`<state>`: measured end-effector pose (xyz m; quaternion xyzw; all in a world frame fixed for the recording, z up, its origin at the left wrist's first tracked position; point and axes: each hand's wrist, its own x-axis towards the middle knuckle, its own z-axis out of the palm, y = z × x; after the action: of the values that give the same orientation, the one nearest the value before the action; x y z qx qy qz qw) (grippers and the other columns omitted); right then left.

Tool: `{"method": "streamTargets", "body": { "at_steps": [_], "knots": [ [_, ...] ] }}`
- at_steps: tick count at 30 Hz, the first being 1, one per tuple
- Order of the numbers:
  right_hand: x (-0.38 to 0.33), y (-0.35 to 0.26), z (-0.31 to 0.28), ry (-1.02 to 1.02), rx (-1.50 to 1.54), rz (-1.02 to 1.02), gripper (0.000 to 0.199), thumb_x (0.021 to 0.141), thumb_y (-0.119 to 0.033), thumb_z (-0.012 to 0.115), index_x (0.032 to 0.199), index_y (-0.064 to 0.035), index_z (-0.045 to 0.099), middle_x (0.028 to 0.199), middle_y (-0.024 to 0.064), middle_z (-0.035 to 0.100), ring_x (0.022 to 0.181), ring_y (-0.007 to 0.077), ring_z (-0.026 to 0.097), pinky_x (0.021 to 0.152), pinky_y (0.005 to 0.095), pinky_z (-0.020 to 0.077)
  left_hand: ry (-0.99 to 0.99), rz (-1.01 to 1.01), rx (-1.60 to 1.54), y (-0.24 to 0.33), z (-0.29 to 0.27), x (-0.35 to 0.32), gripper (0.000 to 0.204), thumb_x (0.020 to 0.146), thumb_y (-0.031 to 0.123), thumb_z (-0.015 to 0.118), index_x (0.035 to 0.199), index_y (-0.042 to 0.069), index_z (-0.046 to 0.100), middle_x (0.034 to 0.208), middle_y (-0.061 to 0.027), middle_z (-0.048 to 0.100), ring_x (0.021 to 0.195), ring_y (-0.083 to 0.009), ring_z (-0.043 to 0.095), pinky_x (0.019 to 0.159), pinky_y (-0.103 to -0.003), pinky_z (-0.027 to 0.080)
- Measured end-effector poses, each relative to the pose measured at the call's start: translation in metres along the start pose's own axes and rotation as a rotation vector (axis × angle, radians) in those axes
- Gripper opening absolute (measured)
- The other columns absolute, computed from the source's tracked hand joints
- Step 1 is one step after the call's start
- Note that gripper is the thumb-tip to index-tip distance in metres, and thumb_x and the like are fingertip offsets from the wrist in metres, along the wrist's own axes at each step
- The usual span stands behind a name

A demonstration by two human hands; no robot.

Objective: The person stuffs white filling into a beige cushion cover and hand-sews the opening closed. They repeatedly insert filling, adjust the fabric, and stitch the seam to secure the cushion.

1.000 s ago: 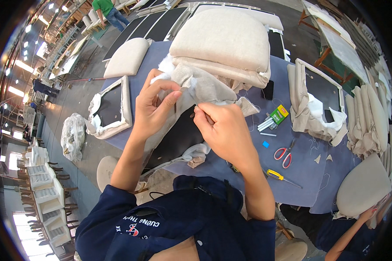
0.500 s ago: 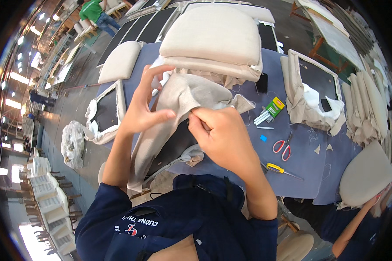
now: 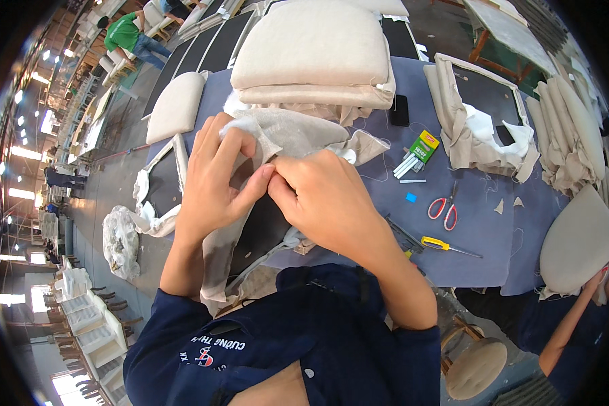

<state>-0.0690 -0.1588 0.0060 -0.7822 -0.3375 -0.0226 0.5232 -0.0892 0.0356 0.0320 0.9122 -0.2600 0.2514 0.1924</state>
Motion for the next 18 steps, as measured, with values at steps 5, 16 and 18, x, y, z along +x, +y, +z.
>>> {"method": "streamTargets", "body": {
  "at_steps": [5, 16, 18],
  "knots": [
    [0.002, -0.002, 0.0, -0.054, -0.016, -0.012, 0.019, 0.091, -0.01, 0.063, 0.077, 0.0022, 0.065, 0.063, 0.0233, 0.057, 0.058, 0.0428, 0.058, 0.056, 0.0475, 0.0441, -0.084, -0.041, -0.088, -0.007, -0.009, 0.001, 0.03, 0.085, 0.024, 0.075, 0.083, 0.005, 0.052, 0.084, -0.0119, 0.046, 0.082, -0.0314, 0.05, 0.072, -0.042, 0.039],
    [0.0, -0.005, 0.011, 0.012, -0.018, 0.008, 0.018, 0.09, -0.007, 0.065, 0.076, 0.0037, 0.062, 0.062, 0.0231, 0.052, 0.052, 0.041, 0.051, 0.051, 0.0434, 0.0381, -0.125, -0.21, -0.039, 0.003, -0.022, 0.011, 0.038, 0.082, 0.018, 0.082, 0.073, 0.0, 0.05, 0.069, -0.0094, 0.047, 0.06, -0.0262, 0.044, 0.056, -0.037, 0.036],
    [0.0, -0.006, 0.012, 0.018, 0.009, 0.002, 0.018, 0.09, -0.008, 0.065, 0.076, 0.0037, 0.062, 0.062, 0.0232, 0.051, 0.052, 0.0407, 0.051, 0.051, 0.0428, 0.0381, -0.137, -0.212, -0.048, 0.004, -0.025, 0.015, 0.035, 0.083, 0.015, 0.08, 0.072, 0.0, 0.05, 0.068, -0.0092, 0.048, 0.059, -0.0257, 0.044, 0.055, -0.037, 0.036]
  ]
}}
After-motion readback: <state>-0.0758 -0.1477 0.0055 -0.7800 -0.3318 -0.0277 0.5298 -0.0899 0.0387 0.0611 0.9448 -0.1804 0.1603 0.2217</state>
